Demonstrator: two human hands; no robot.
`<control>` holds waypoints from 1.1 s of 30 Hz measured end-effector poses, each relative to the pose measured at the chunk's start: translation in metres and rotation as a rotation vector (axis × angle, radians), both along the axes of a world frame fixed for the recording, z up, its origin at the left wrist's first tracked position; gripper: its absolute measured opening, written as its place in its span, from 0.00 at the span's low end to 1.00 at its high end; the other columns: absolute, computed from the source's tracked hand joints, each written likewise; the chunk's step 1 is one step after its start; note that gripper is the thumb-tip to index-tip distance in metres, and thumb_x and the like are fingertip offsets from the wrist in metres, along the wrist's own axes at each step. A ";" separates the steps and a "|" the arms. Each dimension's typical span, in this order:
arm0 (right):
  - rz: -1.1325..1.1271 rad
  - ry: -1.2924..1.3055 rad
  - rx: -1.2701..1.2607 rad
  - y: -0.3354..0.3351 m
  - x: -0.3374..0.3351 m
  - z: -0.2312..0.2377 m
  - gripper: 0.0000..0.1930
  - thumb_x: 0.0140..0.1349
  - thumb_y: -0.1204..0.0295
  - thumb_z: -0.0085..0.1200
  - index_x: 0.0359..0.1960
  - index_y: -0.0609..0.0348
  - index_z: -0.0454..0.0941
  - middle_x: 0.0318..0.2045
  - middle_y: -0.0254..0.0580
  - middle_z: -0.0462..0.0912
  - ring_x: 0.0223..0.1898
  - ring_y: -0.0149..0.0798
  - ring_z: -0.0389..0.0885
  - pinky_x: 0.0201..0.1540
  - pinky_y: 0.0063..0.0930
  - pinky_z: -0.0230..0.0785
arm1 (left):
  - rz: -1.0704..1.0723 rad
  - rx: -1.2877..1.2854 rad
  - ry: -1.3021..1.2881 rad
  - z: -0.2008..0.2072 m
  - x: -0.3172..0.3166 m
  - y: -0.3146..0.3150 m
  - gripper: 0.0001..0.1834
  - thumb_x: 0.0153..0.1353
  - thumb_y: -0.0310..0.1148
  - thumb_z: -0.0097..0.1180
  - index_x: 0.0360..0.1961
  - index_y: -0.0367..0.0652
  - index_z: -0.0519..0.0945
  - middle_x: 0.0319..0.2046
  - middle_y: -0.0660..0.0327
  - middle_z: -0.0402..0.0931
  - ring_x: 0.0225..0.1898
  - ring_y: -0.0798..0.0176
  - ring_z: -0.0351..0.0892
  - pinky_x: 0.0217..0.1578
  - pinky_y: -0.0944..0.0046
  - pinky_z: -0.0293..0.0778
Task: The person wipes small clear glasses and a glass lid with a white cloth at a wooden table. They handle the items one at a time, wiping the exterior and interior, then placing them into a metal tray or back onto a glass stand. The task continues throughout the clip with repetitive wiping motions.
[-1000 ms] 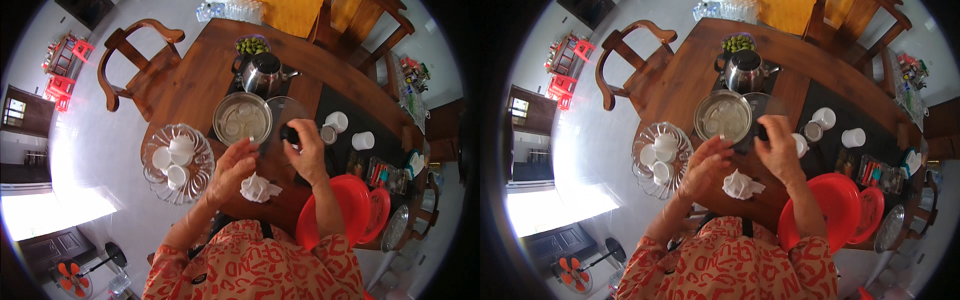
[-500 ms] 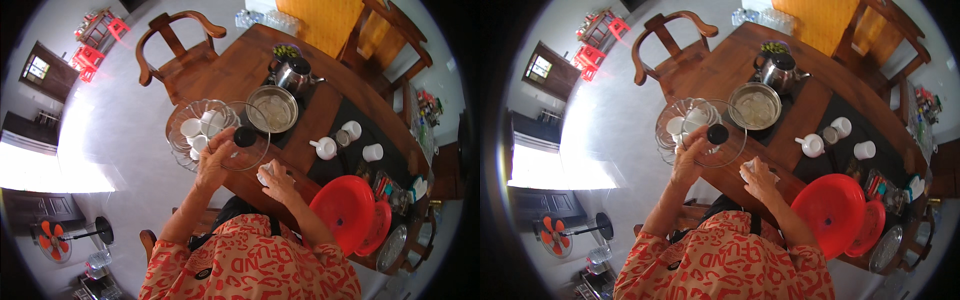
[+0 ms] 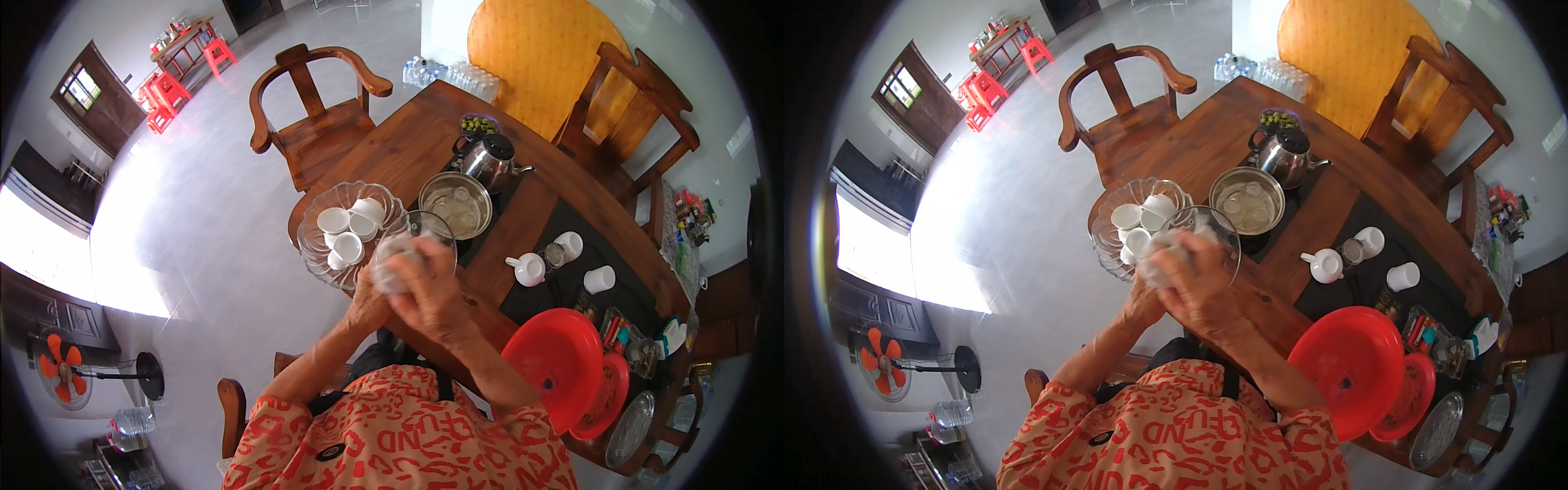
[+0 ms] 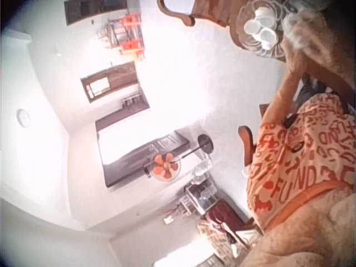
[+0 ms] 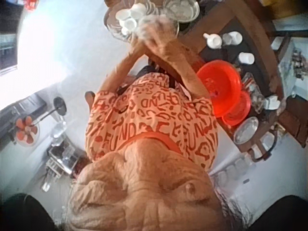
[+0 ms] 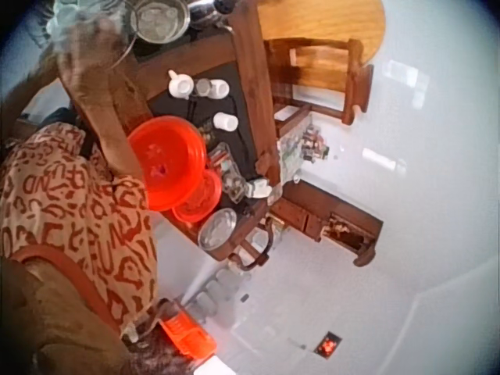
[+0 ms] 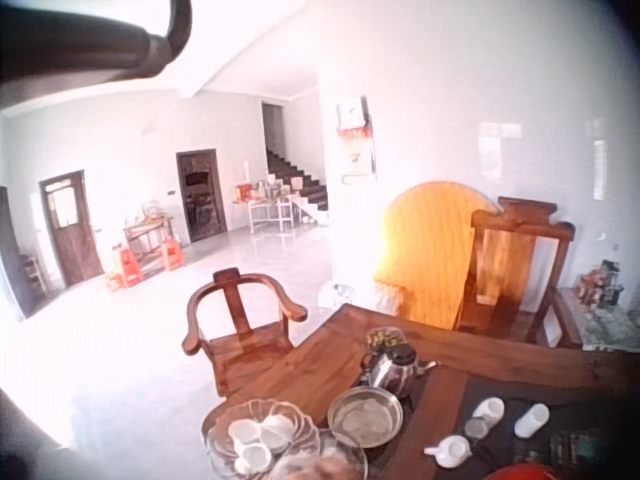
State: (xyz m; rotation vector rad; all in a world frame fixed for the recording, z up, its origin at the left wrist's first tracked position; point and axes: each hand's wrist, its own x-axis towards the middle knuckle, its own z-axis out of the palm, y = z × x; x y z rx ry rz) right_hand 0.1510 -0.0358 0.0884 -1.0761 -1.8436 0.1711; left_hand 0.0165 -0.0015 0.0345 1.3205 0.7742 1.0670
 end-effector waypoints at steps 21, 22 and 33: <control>-0.194 -0.153 -0.097 0.010 0.001 -0.008 0.24 0.52 0.74 0.61 0.54 0.53 0.76 0.47 0.46 0.73 0.48 0.50 0.73 0.51 0.39 0.70 | -0.064 -0.260 -0.249 0.000 -0.011 -0.019 0.24 0.64 0.24 0.51 0.62 0.41 0.65 0.55 0.56 0.72 0.45 0.68 0.77 0.45 0.68 0.75; -0.128 -0.155 -0.088 0.007 -0.003 -0.005 0.24 0.49 0.78 0.61 0.51 0.52 0.78 0.47 0.45 0.73 0.48 0.50 0.73 0.50 0.39 0.70 | -0.049 -0.280 -0.200 -0.011 -0.019 -0.017 0.23 0.63 0.24 0.52 0.60 0.40 0.67 0.53 0.58 0.73 0.46 0.69 0.76 0.45 0.69 0.74; 0.010 0.228 -0.192 0.042 0.034 -0.019 0.19 0.47 0.89 0.55 0.40 0.55 0.82 0.47 0.39 0.74 0.47 0.40 0.77 0.45 0.29 0.74 | -0.087 -0.237 -0.206 0.030 -0.022 -0.016 0.28 0.64 0.23 0.48 0.65 0.36 0.59 0.58 0.51 0.69 0.52 0.62 0.75 0.48 0.63 0.78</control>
